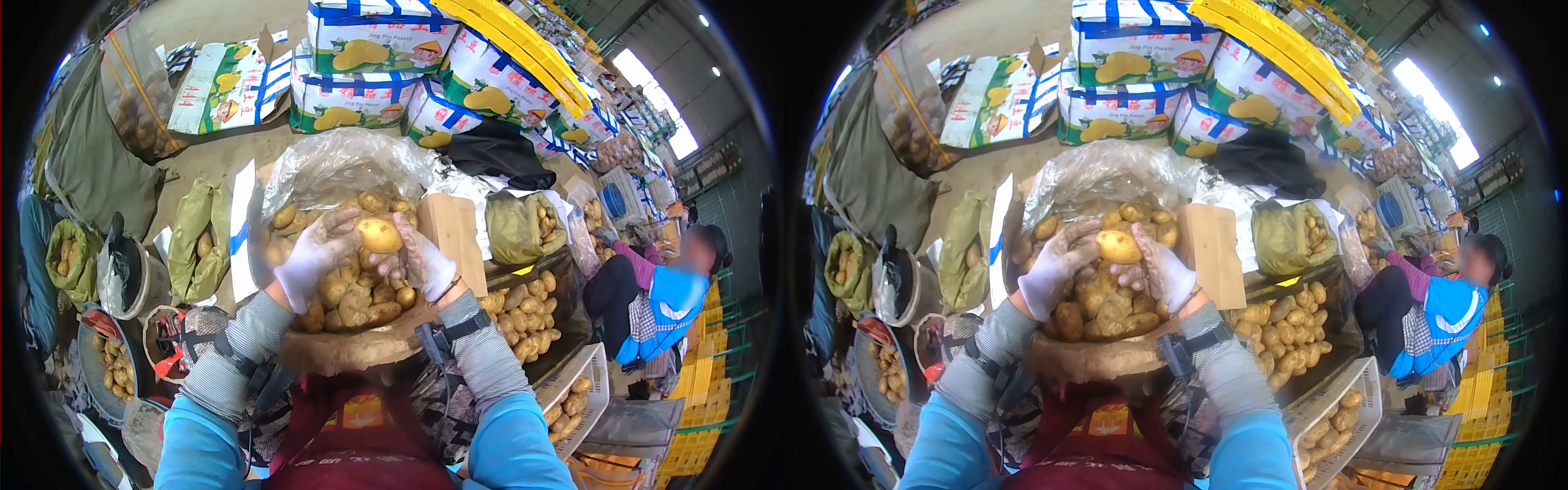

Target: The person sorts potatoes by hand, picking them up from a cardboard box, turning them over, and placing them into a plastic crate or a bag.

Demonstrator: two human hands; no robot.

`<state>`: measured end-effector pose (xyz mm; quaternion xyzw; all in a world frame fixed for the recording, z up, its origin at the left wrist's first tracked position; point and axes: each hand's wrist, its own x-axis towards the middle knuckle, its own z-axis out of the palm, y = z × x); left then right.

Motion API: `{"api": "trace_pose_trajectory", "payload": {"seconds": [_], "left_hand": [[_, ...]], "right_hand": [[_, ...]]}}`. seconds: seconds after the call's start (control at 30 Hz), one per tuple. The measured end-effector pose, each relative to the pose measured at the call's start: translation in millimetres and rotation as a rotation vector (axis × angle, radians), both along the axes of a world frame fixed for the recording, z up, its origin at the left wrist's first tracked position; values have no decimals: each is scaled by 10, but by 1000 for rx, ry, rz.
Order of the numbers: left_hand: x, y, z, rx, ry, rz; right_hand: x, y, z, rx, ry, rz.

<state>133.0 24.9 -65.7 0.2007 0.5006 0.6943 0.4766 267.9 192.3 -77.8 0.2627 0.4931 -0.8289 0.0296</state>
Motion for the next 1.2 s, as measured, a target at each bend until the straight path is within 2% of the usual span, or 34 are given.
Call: {"api": "trace_pose_trajectory", "payload": {"seconds": [0.1,0.13,0.23,0.33,0.43,0.47,0.53,0.6,0.63,0.7,0.8,0.83,0.9,0.97,1.03,1.1,1.13,1.2], "left_hand": [[-55,43,-193,97,150,-127],[-63,56,-230,54,108,-83],[-141,31,-210,-176,77,-86],[-118,39,-97,-270,165,-83],[-148,134,-305,-272,38,39],[-196,145,-316,-285,19,89],[-240,82,-112,-262,-13,139],[-309,14,-120,-226,-30,130],[-295,-8,-134,-202,-42,113],[-283,-68,-101,-152,-65,90],[-246,-86,-19,-170,-45,56],[-260,-80,-11,-168,-47,46],[-309,-70,14,-157,-72,64],[-391,-64,25,-152,-107,107],[-468,-53,18,-145,-114,139],[-549,-43,41,-137,-100,177],[-569,-45,78,-133,-91,201],[-598,-36,215,-136,-92,243]], "right_hand": [[-31,-57,-7,-60,-60,136],[-54,-66,-33,-63,-92,125],[-138,-251,-2,247,44,-62],[-146,-147,21,377,61,80],[32,107,259,424,27,137],[183,300,166,420,132,87],[700,544,477,529,-51,-23],[1349,1013,453,788,-176,82],[1657,1196,482,639,-311,108],[2087,1526,402,911,-638,263],[1784,1363,515,854,-431,140],[1489,1267,442,873,-364,135],[896,1104,136,951,-435,408],[324,1003,-571,1179,-438,747],[-135,588,-985,1557,-708,1221],[-273,535,-1611,1547,-961,1465],[-285,605,-1979,1517,-1118,1461],[-274,707,-2333,1650,-1136,1329]]}}
